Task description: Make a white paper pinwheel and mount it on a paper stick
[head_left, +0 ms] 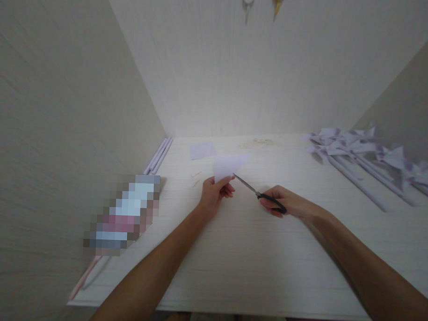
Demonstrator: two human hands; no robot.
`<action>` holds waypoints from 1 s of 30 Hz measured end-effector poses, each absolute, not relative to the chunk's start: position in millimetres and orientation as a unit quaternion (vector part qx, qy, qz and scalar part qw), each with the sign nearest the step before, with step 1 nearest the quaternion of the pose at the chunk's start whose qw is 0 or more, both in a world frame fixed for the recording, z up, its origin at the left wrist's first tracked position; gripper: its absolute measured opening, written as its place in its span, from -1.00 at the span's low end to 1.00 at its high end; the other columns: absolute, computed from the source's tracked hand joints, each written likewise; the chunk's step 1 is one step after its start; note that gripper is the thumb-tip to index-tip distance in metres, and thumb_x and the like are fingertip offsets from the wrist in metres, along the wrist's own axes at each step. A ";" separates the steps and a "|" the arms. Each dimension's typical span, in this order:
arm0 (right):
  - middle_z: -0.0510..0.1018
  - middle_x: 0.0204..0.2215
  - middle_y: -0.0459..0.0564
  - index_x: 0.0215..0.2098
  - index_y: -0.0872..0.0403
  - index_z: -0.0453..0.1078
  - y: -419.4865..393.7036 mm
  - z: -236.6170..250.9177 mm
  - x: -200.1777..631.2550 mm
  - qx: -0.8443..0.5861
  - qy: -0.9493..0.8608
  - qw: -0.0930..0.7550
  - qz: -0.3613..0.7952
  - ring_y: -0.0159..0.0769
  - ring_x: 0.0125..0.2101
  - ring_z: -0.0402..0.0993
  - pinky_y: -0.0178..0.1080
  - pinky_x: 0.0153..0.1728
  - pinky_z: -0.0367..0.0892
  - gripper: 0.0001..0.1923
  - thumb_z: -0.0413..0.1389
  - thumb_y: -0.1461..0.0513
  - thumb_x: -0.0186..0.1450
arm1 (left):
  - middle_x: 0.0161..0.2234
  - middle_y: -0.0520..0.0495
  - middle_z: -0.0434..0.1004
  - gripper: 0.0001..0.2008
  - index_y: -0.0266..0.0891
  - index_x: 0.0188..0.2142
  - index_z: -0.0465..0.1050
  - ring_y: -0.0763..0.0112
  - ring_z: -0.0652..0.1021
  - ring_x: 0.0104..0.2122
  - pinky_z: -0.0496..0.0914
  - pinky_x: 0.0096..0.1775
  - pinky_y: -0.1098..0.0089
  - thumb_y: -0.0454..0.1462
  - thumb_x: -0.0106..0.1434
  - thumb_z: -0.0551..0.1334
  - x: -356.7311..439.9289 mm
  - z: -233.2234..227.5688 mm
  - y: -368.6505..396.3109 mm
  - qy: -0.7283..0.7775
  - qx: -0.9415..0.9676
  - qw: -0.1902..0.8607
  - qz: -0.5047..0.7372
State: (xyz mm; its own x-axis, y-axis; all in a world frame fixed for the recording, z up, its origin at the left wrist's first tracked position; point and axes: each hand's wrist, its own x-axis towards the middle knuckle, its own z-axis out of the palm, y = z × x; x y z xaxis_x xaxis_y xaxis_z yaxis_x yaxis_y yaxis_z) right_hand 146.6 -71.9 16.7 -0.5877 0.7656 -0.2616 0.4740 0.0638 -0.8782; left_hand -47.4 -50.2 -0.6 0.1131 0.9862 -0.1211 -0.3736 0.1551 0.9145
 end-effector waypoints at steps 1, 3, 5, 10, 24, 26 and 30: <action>0.16 -0.82 -0.17 -0.76 0.11 0.09 -71.8 16.1 146.7 -0.432 -0.717 0.138 0.530 -0.56 -0.76 -0.02 -0.35 -0.69 -0.13 -0.51 -0.07 -0.07 0.12 | -0.75 0.04 0.37 -0.82 -0.39 -0.52 0.43 0.63 0.31 -0.77 0.17 -0.67 0.56 -0.26 -0.10 0.24 -47.4 -0.7 -50.2 0.406 0.378 0.642 0.529; 0.16 -0.82 -0.18 -0.75 0.11 0.08 -71.8 15.5 146.6 -0.429 -0.715 0.142 0.533 -0.56 -0.76 -0.02 -0.35 -0.69 -0.12 -0.52 -0.06 -0.06 0.11 | -0.74 0.05 0.37 -0.82 -0.39 -0.51 0.43 0.63 0.31 -0.77 0.17 -0.67 0.55 -0.26 -0.10 0.24 -47.5 -1.1 -50.2 0.408 0.379 0.641 0.528; 0.15 -0.83 -0.18 -0.75 0.10 0.07 -72.2 16.1 145.8 -0.428 -0.711 0.148 0.538 -0.56 -0.76 -0.02 -0.35 -0.69 -0.12 -0.52 -0.05 -0.07 0.11 | -0.74 0.05 0.37 -0.82 -0.38 -0.51 0.43 0.63 0.31 -0.77 0.17 -0.67 0.54 -0.26 -0.09 0.24 -47.6 -1.5 -50.1 0.408 0.381 0.640 0.528; 0.15 -0.82 -0.19 -0.75 0.09 0.04 -73.4 19.4 143.2 -0.425 -0.710 0.150 0.541 -0.55 -0.76 -0.02 -0.35 -0.68 -0.12 -0.52 -0.05 -0.07 0.10 | -0.73 0.04 0.39 -0.83 -0.37 -0.51 0.42 0.62 0.31 -0.77 0.17 -0.65 0.53 -0.26 -0.07 0.23 -47.5 -2.2 -50.3 0.406 0.383 0.639 0.529; 0.17 -0.82 -0.17 -0.74 0.09 0.07 -71.3 9.4 141.8 -0.437 -0.718 0.144 0.522 -0.54 -0.76 -0.04 -0.35 -0.69 -0.14 -0.49 -0.11 -0.11 0.12 | -0.71 0.03 0.40 -0.81 -0.36 -0.51 0.40 0.60 0.35 -0.75 0.19 -0.64 0.53 -0.22 -0.06 0.21 -43.4 -0.5 -52.6 0.422 0.387 0.624 0.533; 0.16 -0.82 -0.18 -0.74 0.09 0.06 -71.4 8.0 141.9 -0.436 -0.717 0.149 0.523 -0.54 -0.76 -0.04 -0.35 -0.69 -0.14 -0.50 -0.10 -0.10 0.12 | -0.70 0.02 0.40 -0.80 -0.36 -0.49 0.40 0.60 0.35 -0.75 0.20 -0.64 0.53 -0.21 -0.05 0.21 -43.1 -0.3 -53.2 0.430 0.389 0.618 0.531; 0.16 -0.82 -0.18 -0.74 0.09 0.06 -71.5 5.6 142.0 -0.441 -0.714 0.156 0.521 -0.55 -0.77 -0.04 -0.35 -0.70 -0.14 -0.52 -0.09 -0.07 0.13 | -0.70 0.01 0.41 -0.80 -0.36 -0.48 0.41 0.59 0.36 -0.74 0.20 -0.64 0.53 -0.22 -0.04 0.20 -42.6 -0.1 -53.9 0.433 0.395 0.617 0.525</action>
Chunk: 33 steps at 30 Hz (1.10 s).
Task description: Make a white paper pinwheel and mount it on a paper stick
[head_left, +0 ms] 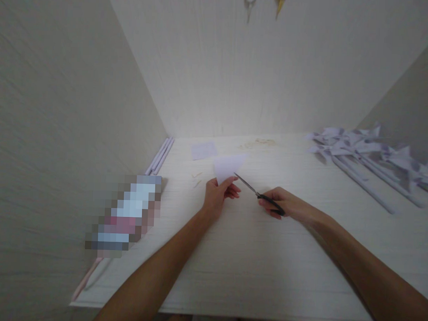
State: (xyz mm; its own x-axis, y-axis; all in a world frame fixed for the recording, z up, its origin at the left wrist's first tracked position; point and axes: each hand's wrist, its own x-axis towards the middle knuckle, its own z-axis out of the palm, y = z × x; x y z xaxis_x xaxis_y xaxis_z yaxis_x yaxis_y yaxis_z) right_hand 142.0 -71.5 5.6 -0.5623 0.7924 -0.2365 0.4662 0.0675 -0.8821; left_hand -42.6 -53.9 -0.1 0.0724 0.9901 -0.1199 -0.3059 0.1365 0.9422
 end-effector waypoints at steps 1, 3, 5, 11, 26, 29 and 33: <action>0.16 -0.83 -0.18 -0.74 0.09 0.06 -71.5 5.3 141.9 -0.443 -0.713 0.158 0.521 -0.55 -0.77 -0.04 -0.35 -0.70 -0.15 -0.52 -0.09 -0.07 0.13 | -0.70 0.01 0.41 -0.80 -0.36 -0.48 0.41 0.59 0.36 -0.74 0.20 -0.64 0.53 -0.22 -0.04 0.20 -42.6 -0.1 -53.9 0.433 0.395 0.618 0.524; 0.15 -0.82 -0.18 -0.74 0.08 0.05 -71.6 5.4 141.4 -0.443 -0.710 0.162 0.523 -0.54 -0.77 -0.04 -0.35 -0.70 -0.15 -0.53 -0.09 -0.07 0.13 | -0.70 0.01 0.41 -0.80 -0.35 -0.48 0.41 0.59 0.36 -0.74 0.21 -0.63 0.53 -0.22 -0.04 0.20 -42.5 -0.3 -53.9 0.433 0.397 0.617 0.523; 0.15 -0.82 -0.18 -0.73 0.08 0.04 -71.9 6.6 140.5 -0.441 -0.707 0.165 0.528 -0.54 -0.77 -0.03 -0.35 -0.70 -0.14 -0.53 -0.08 -0.07 0.12 | -0.69 0.01 0.42 -0.80 -0.35 -0.48 0.41 0.59 0.36 -0.74 0.21 -0.63 0.52 -0.22 -0.05 0.20 -42.4 -0.6 -53.7 0.433 0.399 0.616 0.524; 0.17 -0.82 -0.18 -0.74 0.09 0.05 -74.3 13.9 137.8 -0.448 -0.711 0.158 0.518 -0.56 -0.77 -0.05 -0.36 -0.70 -0.13 -0.52 -0.06 -0.08 0.10 | -0.69 0.01 0.42 -0.81 -0.35 -0.49 0.41 0.59 0.36 -0.74 0.21 -0.63 0.52 -0.22 -0.06 0.21 -42.2 -0.7 -52.8 0.427 0.395 0.621 0.526; 0.23 -0.75 -0.14 -0.65 0.13 0.16 -75.6 15.7 138.1 -0.490 -0.590 0.287 0.574 -0.59 -0.78 -0.07 -0.35 -0.76 -0.24 -0.52 -0.03 -0.12 0.05 | -0.71 0.04 0.38 -0.73 -0.39 -0.35 0.43 0.60 0.32 -0.74 0.19 -0.63 0.52 -0.26 -0.05 0.18 -44.2 -0.5 -52.5 0.416 0.378 0.630 0.537; 0.27 -0.68 -0.10 -0.60 0.13 0.19 -64.9 18.9 141.9 -0.518 -0.575 0.311 0.552 -0.57 -0.74 -0.01 -0.36 -0.73 -0.15 -0.57 0.02 -0.08 0.04 | -0.72 0.05 0.38 -0.75 -0.39 -0.36 0.43 0.60 0.32 -0.75 0.18 -0.64 0.52 -0.27 -0.05 0.17 -44.9 -1.3 -51.9 0.408 0.372 0.635 0.540; 0.28 -0.70 -0.10 -0.57 0.14 0.26 -25.4 25.1 156.6 -0.560 -0.655 0.259 0.436 -0.50 -0.71 0.06 -0.35 -0.67 -0.05 -0.66 0.06 0.00 0.02 | -0.72 0.04 0.39 -0.76 -0.40 -0.36 0.42 0.59 0.33 -0.76 0.18 -0.65 0.52 -0.28 -0.04 0.16 -45.3 -1.8 -51.9 0.396 0.366 0.645 0.541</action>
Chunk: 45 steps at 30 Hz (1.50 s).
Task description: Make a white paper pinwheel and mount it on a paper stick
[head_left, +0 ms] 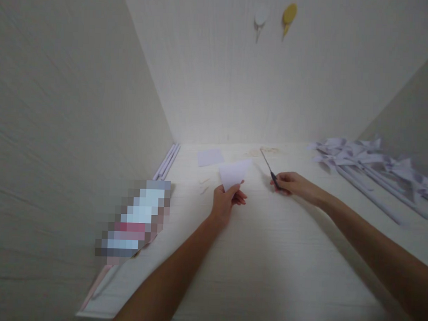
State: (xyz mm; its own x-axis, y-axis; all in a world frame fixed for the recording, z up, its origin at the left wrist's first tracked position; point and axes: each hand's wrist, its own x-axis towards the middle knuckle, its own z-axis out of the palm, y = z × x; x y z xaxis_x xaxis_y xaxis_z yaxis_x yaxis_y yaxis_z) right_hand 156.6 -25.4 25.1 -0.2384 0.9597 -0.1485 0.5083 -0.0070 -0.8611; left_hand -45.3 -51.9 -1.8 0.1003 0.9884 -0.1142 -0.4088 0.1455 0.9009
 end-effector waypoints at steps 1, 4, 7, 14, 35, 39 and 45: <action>0.26 -0.73 -0.12 -0.60 0.13 0.28 -12.3 27.6 160.4 -0.571 -0.687 0.230 0.386 -0.49 -0.70 0.07 -0.34 -0.66 -0.04 -0.67 0.04 0.02 0.05 | -0.72 0.04 0.39 -0.76 -0.40 -0.36 0.42 0.60 0.34 -0.76 0.18 -0.65 0.53 -0.29 -0.04 0.16 -45.2 -1.7 -52.0 0.395 0.364 0.647 0.541; 0.33 -0.68 -0.06 -0.65 0.12 0.30 26.8 35.5 166.3 -0.625 -0.735 0.163 0.204 -0.42 -0.63 0.18 -0.33 -0.60 0.02 -0.76 0.07 0.13 0.05 | -0.72 0.04 0.40 -0.76 -0.40 -0.36 0.42 0.60 0.34 -0.76 0.17 -0.65 0.54 -0.29 -0.04 0.17 -45.1 -1.7 -52.3 0.391 0.362 0.651 0.541; 0.46 -0.51 0.03 -0.54 0.14 0.38 56.8 39.4 162.6 -0.657 -0.744 0.094 0.077 -0.32 -0.48 0.33 -0.32 -0.51 0.10 -0.80 0.05 0.16 0.09 | -0.73 0.04 0.39 -0.78 -0.41 -0.38 0.42 0.60 0.34 -0.77 0.17 -0.66 0.54 -0.29 -0.03 0.17 -45.1 -2.0 -51.9 0.387 0.362 0.656 0.537; 0.50 -0.37 0.23 -0.37 0.23 0.43 88.9 22.6 146.2 -0.706 -0.706 0.059 0.031 -0.13 -0.33 0.41 -0.27 -0.42 0.18 -0.71 0.05 0.15 0.10 | -0.74 0.04 0.39 -0.80 -0.40 -0.41 0.40 0.59 0.34 -0.78 0.14 -0.68 0.54 -0.30 -0.04 0.15 -45.0 -1.8 -51.2 0.391 0.362 0.662 0.528; 0.47 -0.31 0.24 -0.34 0.24 0.40 80.9 12.0 134.6 -0.741 -0.627 0.237 0.037 -0.11 -0.26 0.38 -0.21 -0.34 0.25 -0.77 0.01 0.35 0.04 | -0.74 0.03 0.39 -0.83 -0.41 -0.43 0.39 0.60 0.34 -0.78 0.15 -0.67 0.55 -0.32 -0.03 0.15 -45.0 -2.2 -50.3 0.388 0.367 0.663 0.525; 0.49 -0.44 0.07 -0.33 0.20 0.39 50.5 18.9 132.7 -0.713 -0.626 0.307 0.073 -0.31 -0.43 0.40 -0.31 -0.42 0.26 -0.76 -0.04 0.36 0.05 | -0.74 0.04 0.39 -0.83 -0.40 -0.44 0.39 0.60 0.34 -0.78 0.15 -0.67 0.55 -0.31 -0.04 0.15 -44.7 -2.3 -51.2 0.390 0.373 0.658 0.524; 0.39 -0.68 -0.12 -0.52 0.15 0.40 -26.8 10.0 126.7 -0.574 -0.492 0.488 0.435 -0.50 -0.68 0.23 -0.38 -0.62 0.15 -0.89 0.10 0.34 -0.08 | -0.74 0.05 0.39 -0.83 -0.39 -0.43 0.39 0.59 0.34 -0.77 0.16 -0.67 0.54 -0.30 -0.03 0.14 -43.4 -3.5 -51.7 0.395 0.410 0.640 0.516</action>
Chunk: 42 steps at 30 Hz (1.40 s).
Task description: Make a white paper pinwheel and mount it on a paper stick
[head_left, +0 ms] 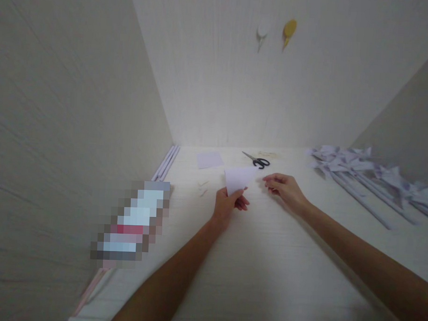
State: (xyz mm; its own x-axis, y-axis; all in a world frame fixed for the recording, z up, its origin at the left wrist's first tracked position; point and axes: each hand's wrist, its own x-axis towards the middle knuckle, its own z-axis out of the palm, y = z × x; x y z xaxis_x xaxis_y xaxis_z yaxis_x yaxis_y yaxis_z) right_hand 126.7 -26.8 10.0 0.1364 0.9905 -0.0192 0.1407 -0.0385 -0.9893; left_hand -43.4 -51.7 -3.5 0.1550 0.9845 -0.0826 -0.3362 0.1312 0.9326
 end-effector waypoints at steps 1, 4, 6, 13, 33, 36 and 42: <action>0.39 -0.69 -0.12 -0.52 0.15 0.40 -38.3 7.9 125.3 -0.559 -0.473 0.493 0.470 -0.51 -0.68 0.23 -0.39 -0.62 0.13 -0.88 0.12 0.33 -0.10 | -0.74 0.05 0.39 -0.82 -0.39 -0.43 0.38 0.58 0.34 -0.77 0.16 -0.67 0.53 -0.29 -0.02 0.14 -43.0 -3.5 -52.1 0.398 0.421 0.634 0.513; 0.38 -0.70 -0.15 -0.52 0.14 0.41 -62.2 2.6 121.2 -0.517 -0.426 0.512 0.538 -0.53 -0.69 0.22 -0.41 -0.65 0.09 -0.84 0.18 0.32 -0.15 | -0.74 0.05 0.38 -0.81 -0.39 -0.43 0.38 0.57 0.34 -0.78 0.18 -0.67 0.53 -0.28 -0.01 0.13 -41.2 -3.2 -55.0 0.412 0.467 0.609 0.492; 0.38 -0.69 -0.16 -0.52 0.13 0.40 -69.3 0.3 119.5 -0.484 -0.409 0.538 0.557 -0.55 -0.68 0.20 -0.42 -0.65 0.08 -0.83 0.21 0.32 -0.15 | -0.74 0.05 0.37 -0.81 -0.39 -0.43 0.38 0.56 0.35 -0.77 0.19 -0.67 0.52 -0.27 0.00 0.12 -39.6 -3.0 -58.1 0.423 0.508 0.585 0.470; 0.41 -0.61 -0.13 -0.46 0.09 0.35 -70.1 0.6 122.7 -0.367 -0.367 0.561 0.644 -0.51 -0.61 0.25 -0.39 -0.57 0.15 -0.81 0.18 0.17 -0.01 | -0.69 0.03 0.37 -0.79 -0.35 -0.51 0.39 0.59 0.32 -0.73 0.19 -0.62 0.54 -0.24 0.06 0.08 -37.3 -2.1 -67.0 0.458 0.629 0.495 0.388; 0.42 -0.64 -0.11 -0.55 0.11 0.39 -71.4 -0.2 123.7 -0.370 -0.347 0.569 0.648 -0.49 -0.61 0.27 -0.39 -0.57 0.14 -0.84 0.17 0.16 0.01 | -0.61 0.02 0.31 -0.56 -0.31 -0.36 0.42 0.59 0.24 -0.67 0.13 -0.60 0.53 0.00 0.11 -0.01 -41.2 -1.6 -65.4 0.347 0.716 0.486 0.361; 0.44 -0.61 -0.09 -0.52 0.12 0.41 -71.5 -0.7 124.4 -0.370 -0.346 0.571 0.646 -0.48 -0.59 0.29 -0.38 -0.55 0.15 -0.85 0.17 0.18 0.00 | -0.54 -0.06 0.38 -0.49 -0.33 -0.34 0.41 0.59 0.29 -0.67 0.13 -0.66 0.55 0.04 0.12 -0.07 -39.8 -3.6 -64.1 0.355 0.691 0.515 0.362; 0.45 -0.56 -0.09 -0.49 0.10 0.44 -73.2 -0.7 125.5 -0.373 -0.351 0.566 0.646 -0.47 -0.56 0.29 -0.36 -0.51 0.17 -0.86 0.15 0.18 0.01 | -0.31 -0.19 0.42 -0.51 -0.33 -0.27 0.38 0.55 0.39 -0.59 0.20 -0.67 0.56 0.04 0.08 0.00 -38.4 -0.2 -64.0 0.354 0.656 0.559 0.363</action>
State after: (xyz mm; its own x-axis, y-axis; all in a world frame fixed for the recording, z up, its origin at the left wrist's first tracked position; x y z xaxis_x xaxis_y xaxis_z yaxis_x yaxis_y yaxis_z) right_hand 125.5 -73.2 -0.7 -0.0812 0.9931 -0.0851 -0.4688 -0.1134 -0.8760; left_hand -38.4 -64.0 -0.2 0.4846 0.8711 0.0801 0.0585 -0.1236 0.9906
